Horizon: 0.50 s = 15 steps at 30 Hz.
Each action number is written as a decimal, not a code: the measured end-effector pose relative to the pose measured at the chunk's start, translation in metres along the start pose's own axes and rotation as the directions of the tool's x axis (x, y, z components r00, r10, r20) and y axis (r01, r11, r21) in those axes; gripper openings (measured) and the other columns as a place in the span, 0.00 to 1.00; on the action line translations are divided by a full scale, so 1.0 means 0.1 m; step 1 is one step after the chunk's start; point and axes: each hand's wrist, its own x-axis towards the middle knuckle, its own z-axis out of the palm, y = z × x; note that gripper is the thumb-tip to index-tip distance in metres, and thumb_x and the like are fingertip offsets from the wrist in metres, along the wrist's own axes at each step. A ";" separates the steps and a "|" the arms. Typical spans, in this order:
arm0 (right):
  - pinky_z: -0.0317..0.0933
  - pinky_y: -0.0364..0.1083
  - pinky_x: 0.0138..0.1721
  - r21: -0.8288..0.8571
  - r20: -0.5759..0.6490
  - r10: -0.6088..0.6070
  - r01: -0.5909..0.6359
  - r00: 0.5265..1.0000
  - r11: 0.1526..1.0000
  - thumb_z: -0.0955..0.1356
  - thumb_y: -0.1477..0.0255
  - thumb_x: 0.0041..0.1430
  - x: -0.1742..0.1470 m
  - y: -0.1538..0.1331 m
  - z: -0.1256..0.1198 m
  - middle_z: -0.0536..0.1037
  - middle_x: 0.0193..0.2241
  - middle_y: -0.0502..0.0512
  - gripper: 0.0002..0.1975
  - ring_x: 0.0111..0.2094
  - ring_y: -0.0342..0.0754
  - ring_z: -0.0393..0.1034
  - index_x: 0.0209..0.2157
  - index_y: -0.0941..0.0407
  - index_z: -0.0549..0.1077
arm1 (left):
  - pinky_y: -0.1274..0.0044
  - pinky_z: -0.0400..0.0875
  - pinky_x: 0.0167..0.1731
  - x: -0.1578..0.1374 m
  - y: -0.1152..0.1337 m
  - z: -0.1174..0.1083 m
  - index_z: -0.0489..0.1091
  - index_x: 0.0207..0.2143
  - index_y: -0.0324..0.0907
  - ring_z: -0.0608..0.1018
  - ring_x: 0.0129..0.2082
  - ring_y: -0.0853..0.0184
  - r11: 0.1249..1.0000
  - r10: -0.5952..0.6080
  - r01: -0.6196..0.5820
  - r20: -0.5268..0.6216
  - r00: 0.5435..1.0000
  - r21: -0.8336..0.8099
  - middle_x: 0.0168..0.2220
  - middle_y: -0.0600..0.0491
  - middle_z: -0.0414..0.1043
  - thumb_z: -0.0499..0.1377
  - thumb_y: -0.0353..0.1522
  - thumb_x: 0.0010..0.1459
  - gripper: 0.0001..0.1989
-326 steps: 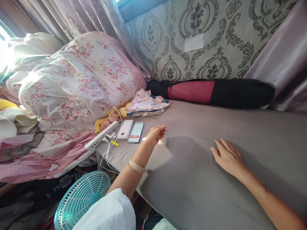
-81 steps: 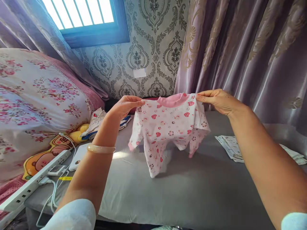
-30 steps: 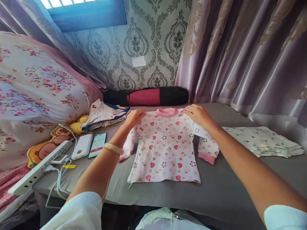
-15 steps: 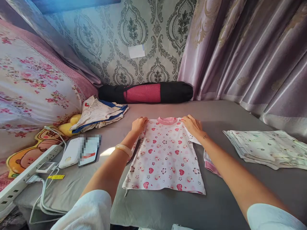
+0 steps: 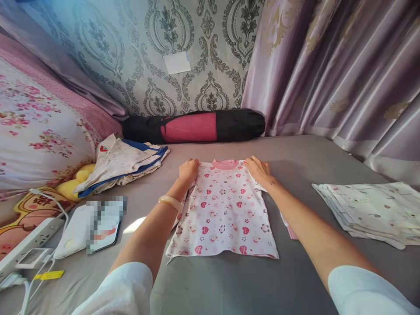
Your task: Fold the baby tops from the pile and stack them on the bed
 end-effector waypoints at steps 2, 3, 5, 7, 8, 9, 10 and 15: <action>0.59 0.47 0.41 0.000 0.042 -0.014 0.014 0.999 1.000 0.56 0.65 0.71 0.03 0.00 0.00 0.75 0.47 0.60 0.18 0.46 0.53 0.71 0.48 0.53 0.74 | 0.72 0.70 0.40 0.05 0.01 0.04 0.74 0.48 0.44 0.77 0.48 0.57 1.000 0.002 -0.004 0.052 0.999 0.026 0.50 0.44 0.74 0.46 0.34 0.67 0.18; 0.58 0.47 0.42 -0.001 0.052 -0.027 0.027 0.998 1.000 0.57 0.65 0.71 0.04 -0.01 0.00 0.75 0.47 0.61 0.17 0.47 0.53 0.71 0.48 0.54 0.74 | 0.71 0.69 0.41 0.07 0.02 0.06 0.74 0.48 0.44 0.77 0.49 0.56 0.999 0.006 -0.008 0.064 0.998 0.033 0.51 0.43 0.73 0.46 0.34 0.67 0.18; 0.56 0.48 0.46 -0.001 0.035 -0.060 0.060 0.998 0.998 0.58 0.67 0.71 0.08 -0.05 0.00 0.75 0.48 0.62 0.17 0.49 0.54 0.69 0.49 0.55 0.74 | 0.69 0.68 0.46 0.11 0.07 0.09 0.74 0.48 0.42 0.75 0.51 0.55 0.999 0.024 -0.027 0.061 0.998 0.045 0.51 0.42 0.73 0.47 0.33 0.66 0.17; 0.54 0.49 0.49 0.007 0.002 -0.097 0.097 0.995 0.995 0.59 0.67 0.70 0.12 -0.12 0.01 0.75 0.50 0.63 0.16 0.51 0.55 0.67 0.51 0.55 0.73 | 0.68 0.66 0.49 0.13 0.15 0.09 0.74 0.48 0.41 0.74 0.53 0.55 0.996 0.065 -0.069 0.060 0.996 0.063 0.51 0.42 0.73 0.47 0.32 0.66 0.17; 0.53 0.49 0.49 0.016 -0.007 -0.115 0.115 0.993 0.993 0.59 0.67 0.70 0.13 -0.16 0.02 0.75 0.50 0.62 0.17 0.52 0.55 0.66 0.52 0.55 0.73 | 0.67 0.65 0.50 0.14 0.20 0.09 0.73 0.48 0.41 0.74 0.54 0.55 0.993 0.090 -0.094 0.065 0.994 0.067 0.51 0.42 0.73 0.47 0.33 0.66 0.17; 0.52 0.50 0.50 0.025 -0.010 -0.130 0.130 0.991 0.991 0.59 0.67 0.70 0.15 -0.21 0.04 0.75 0.50 0.62 0.17 0.52 0.55 0.65 0.52 0.55 0.73 | 0.67 0.65 0.50 0.15 0.25 0.09 0.73 0.49 0.41 0.74 0.53 0.55 0.991 0.115 -0.119 0.069 0.991 0.065 0.51 0.42 0.73 0.47 0.33 0.66 0.17; 0.51 0.50 0.50 0.033 -0.008 -0.138 0.138 0.990 0.990 0.59 0.67 0.71 0.16 -0.25 0.06 0.75 0.50 0.61 0.16 0.52 0.55 0.65 0.52 0.55 0.73 | 0.67 0.65 0.50 0.16 0.30 0.09 0.73 0.49 0.40 0.74 0.53 0.55 0.988 0.138 -0.142 0.074 0.988 0.056 0.51 0.42 0.73 0.47 0.33 0.66 0.17; 0.49 0.50 0.49 0.046 -0.026 -0.066 0.067 0.998 0.997 0.57 0.68 0.71 0.18 -0.42 0.17 0.74 0.49 0.65 0.16 0.52 0.56 0.64 0.49 0.57 0.73 | 0.67 0.65 0.48 0.16 0.47 0.15 0.72 0.49 0.38 0.74 0.51 0.54 0.984 0.175 -0.176 0.052 0.983 0.008 0.50 0.40 0.73 0.46 0.36 0.68 0.19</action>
